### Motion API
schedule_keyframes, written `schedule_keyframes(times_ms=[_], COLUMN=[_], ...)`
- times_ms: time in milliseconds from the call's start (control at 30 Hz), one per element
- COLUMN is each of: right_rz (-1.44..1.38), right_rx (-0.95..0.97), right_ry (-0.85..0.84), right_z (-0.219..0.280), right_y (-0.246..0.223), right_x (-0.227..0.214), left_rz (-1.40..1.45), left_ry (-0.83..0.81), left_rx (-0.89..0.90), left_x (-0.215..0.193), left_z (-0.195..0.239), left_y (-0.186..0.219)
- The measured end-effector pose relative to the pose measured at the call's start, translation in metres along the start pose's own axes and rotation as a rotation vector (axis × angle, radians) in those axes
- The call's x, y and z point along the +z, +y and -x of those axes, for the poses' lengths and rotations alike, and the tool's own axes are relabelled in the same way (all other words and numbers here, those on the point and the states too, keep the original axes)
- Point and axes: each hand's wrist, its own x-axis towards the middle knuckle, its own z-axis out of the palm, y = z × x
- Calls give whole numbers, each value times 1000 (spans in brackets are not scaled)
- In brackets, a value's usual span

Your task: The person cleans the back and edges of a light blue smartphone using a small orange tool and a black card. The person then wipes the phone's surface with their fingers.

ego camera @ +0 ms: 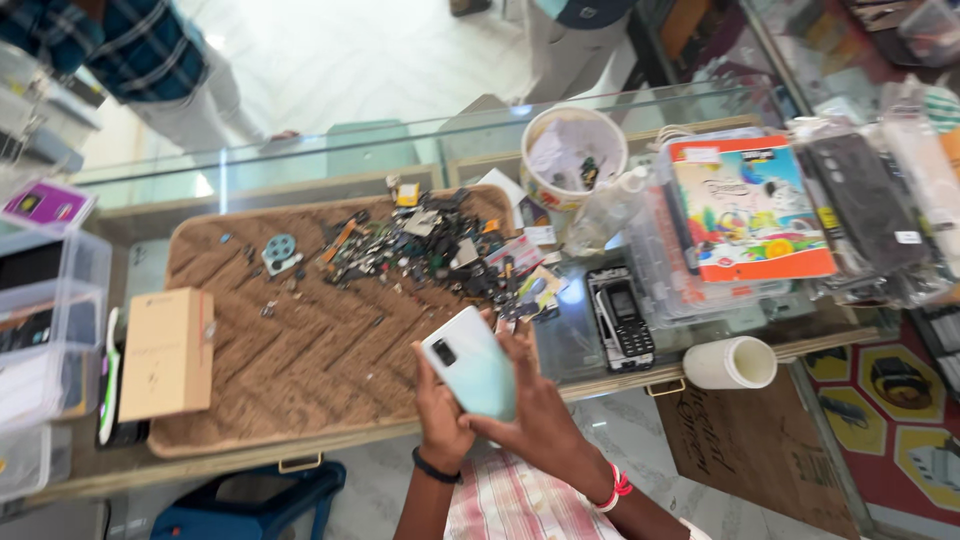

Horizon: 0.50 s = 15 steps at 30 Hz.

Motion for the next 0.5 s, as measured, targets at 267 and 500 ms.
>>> schedule_keyframes(times_ms=[267, 500], right_rz=[167, 696], right_rx=[-99, 94], right_ry=[-106, 456], right_z=[-11, -68], right_y=[5, 121], right_x=[-118, -379], left_rz=[187, 36], left_ry=[-169, -67], left_rx=[33, 243], left_x=[-15, -35], left_z=[-6, -5], left_y=[2, 32])
